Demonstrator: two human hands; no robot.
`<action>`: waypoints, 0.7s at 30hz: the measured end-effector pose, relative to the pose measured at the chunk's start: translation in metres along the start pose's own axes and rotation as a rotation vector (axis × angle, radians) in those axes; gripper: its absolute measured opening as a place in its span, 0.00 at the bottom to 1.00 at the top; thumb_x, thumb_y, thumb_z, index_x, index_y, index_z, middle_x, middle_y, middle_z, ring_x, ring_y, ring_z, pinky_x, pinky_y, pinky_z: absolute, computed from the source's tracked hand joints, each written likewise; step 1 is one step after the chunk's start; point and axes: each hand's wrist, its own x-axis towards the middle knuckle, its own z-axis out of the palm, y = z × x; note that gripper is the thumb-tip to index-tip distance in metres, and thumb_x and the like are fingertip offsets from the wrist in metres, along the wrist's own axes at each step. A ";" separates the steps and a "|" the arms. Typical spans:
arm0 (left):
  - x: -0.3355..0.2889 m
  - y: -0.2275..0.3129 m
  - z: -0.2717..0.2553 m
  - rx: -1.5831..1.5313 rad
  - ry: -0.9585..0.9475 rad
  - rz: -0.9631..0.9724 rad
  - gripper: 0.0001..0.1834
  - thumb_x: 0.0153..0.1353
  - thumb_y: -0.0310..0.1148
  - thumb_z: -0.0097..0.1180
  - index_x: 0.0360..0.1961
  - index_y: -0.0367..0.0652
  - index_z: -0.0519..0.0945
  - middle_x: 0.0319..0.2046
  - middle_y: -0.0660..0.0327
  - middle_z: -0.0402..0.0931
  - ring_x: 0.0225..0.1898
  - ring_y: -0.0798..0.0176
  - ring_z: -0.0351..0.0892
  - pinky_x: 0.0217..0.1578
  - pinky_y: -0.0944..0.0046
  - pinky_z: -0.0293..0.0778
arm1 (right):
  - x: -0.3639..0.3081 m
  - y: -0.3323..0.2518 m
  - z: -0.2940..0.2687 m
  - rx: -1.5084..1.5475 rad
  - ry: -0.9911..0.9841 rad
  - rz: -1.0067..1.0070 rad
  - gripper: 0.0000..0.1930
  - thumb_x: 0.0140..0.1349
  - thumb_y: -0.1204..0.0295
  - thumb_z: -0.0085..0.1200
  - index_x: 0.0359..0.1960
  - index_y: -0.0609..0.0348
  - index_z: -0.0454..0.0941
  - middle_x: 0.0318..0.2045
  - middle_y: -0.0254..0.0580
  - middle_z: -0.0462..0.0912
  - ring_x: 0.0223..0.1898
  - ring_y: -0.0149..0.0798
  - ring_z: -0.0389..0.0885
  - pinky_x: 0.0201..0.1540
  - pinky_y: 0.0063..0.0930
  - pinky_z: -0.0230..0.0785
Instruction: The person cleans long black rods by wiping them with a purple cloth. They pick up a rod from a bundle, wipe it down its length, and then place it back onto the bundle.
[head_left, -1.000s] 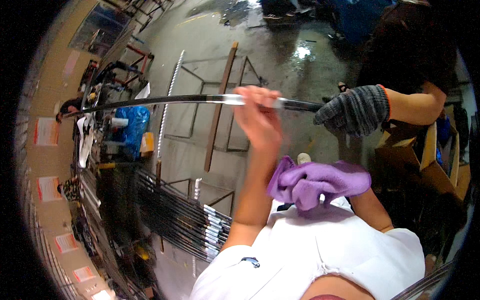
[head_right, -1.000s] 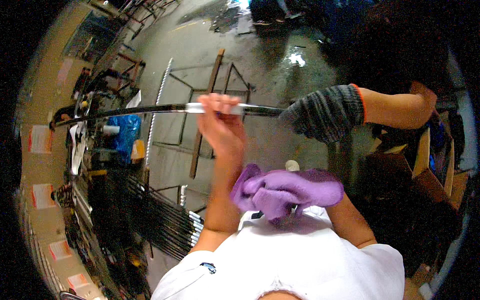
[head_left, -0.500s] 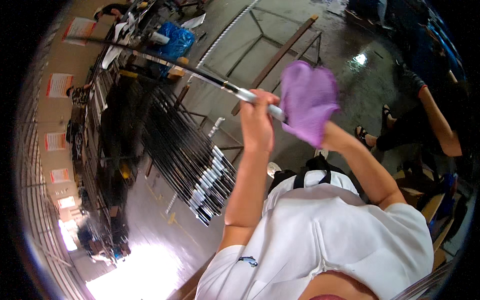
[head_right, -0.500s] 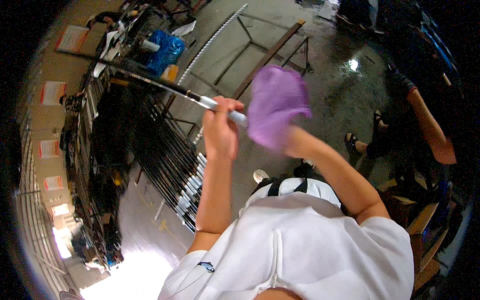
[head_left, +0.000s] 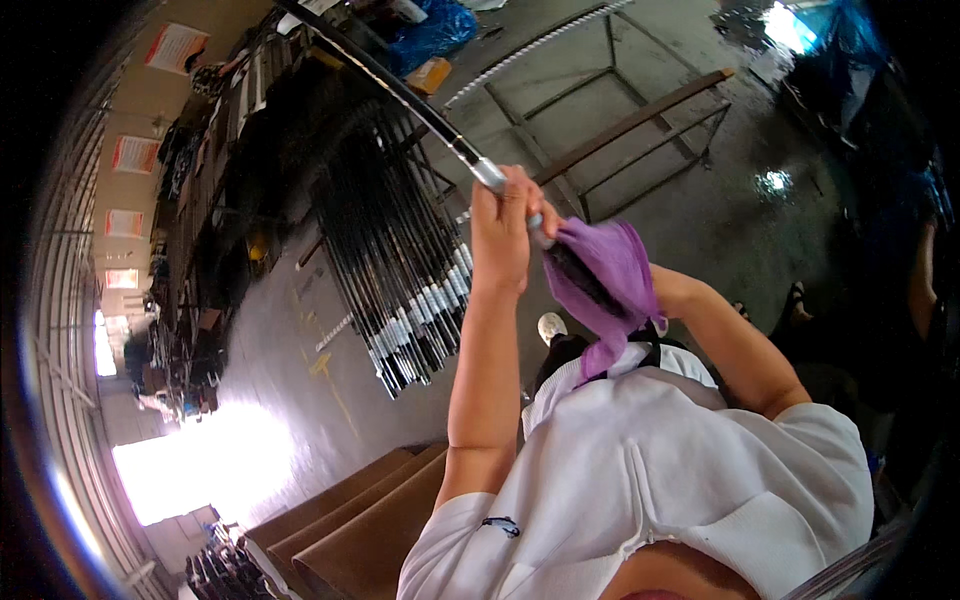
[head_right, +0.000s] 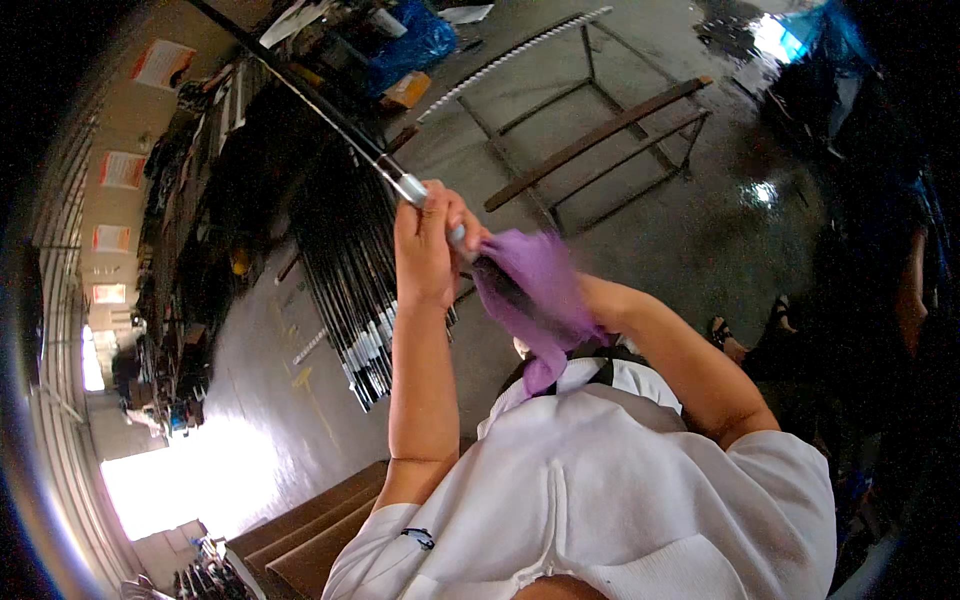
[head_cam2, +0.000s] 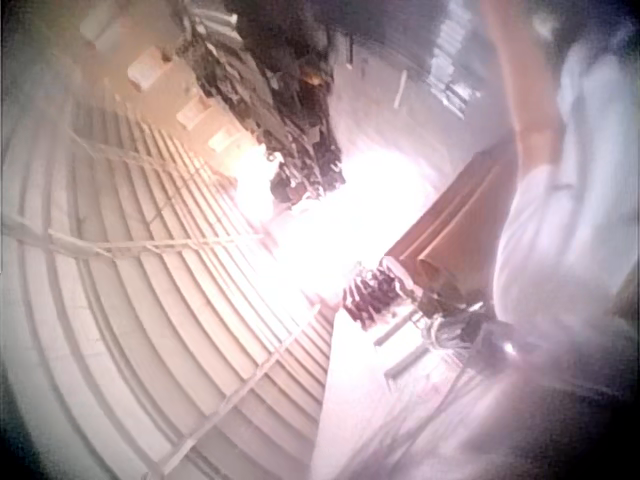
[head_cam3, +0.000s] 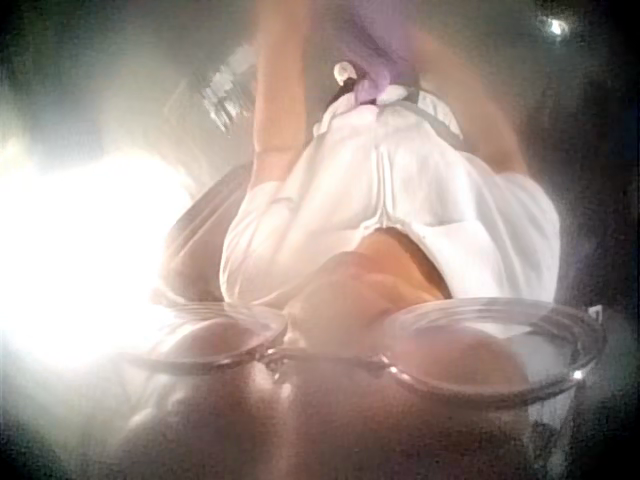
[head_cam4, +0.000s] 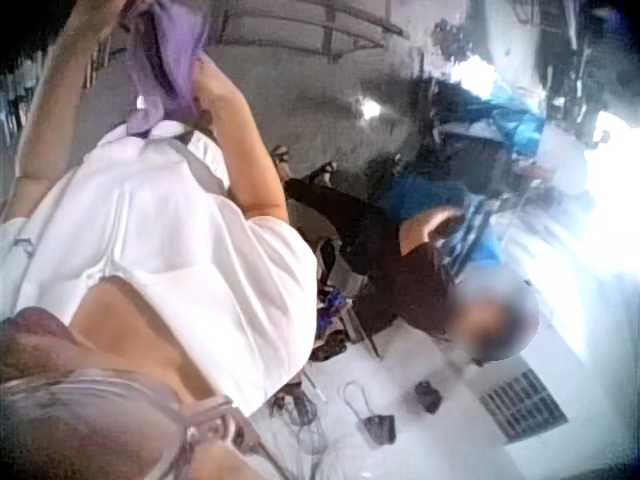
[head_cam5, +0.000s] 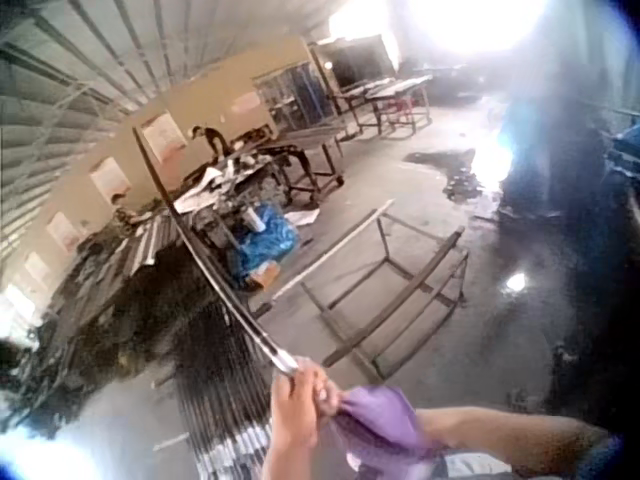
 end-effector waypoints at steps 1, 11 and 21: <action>0.000 0.005 -0.007 0.059 0.075 0.032 0.09 0.65 0.36 0.40 0.30 0.43 0.62 0.21 0.66 0.60 0.20 0.68 0.67 0.27 0.59 0.71 | 0.001 -0.001 -0.005 0.115 0.012 0.023 0.28 0.63 0.57 0.40 0.61 0.59 0.54 0.54 0.43 0.65 0.50 0.35 0.68 0.55 0.30 0.60; -0.028 -0.015 -0.004 0.847 0.104 0.186 0.14 0.60 0.29 0.47 0.44 0.38 0.62 0.29 0.59 0.71 0.28 0.69 0.70 0.29 0.69 0.68 | 0.070 -0.015 0.030 0.458 -0.039 -0.150 0.24 0.63 0.62 0.44 0.58 0.53 0.54 0.42 0.33 0.69 0.43 0.26 0.67 0.49 0.22 0.59; -0.035 0.014 -0.034 0.581 0.266 -0.051 0.17 0.62 0.39 0.44 0.47 0.40 0.61 0.21 0.56 0.71 0.18 0.61 0.72 0.20 0.64 0.69 | 0.034 0.018 -0.024 0.830 0.255 -0.055 0.18 0.61 0.66 0.41 0.50 0.62 0.66 0.47 0.47 0.74 0.49 0.41 0.73 0.55 0.37 0.62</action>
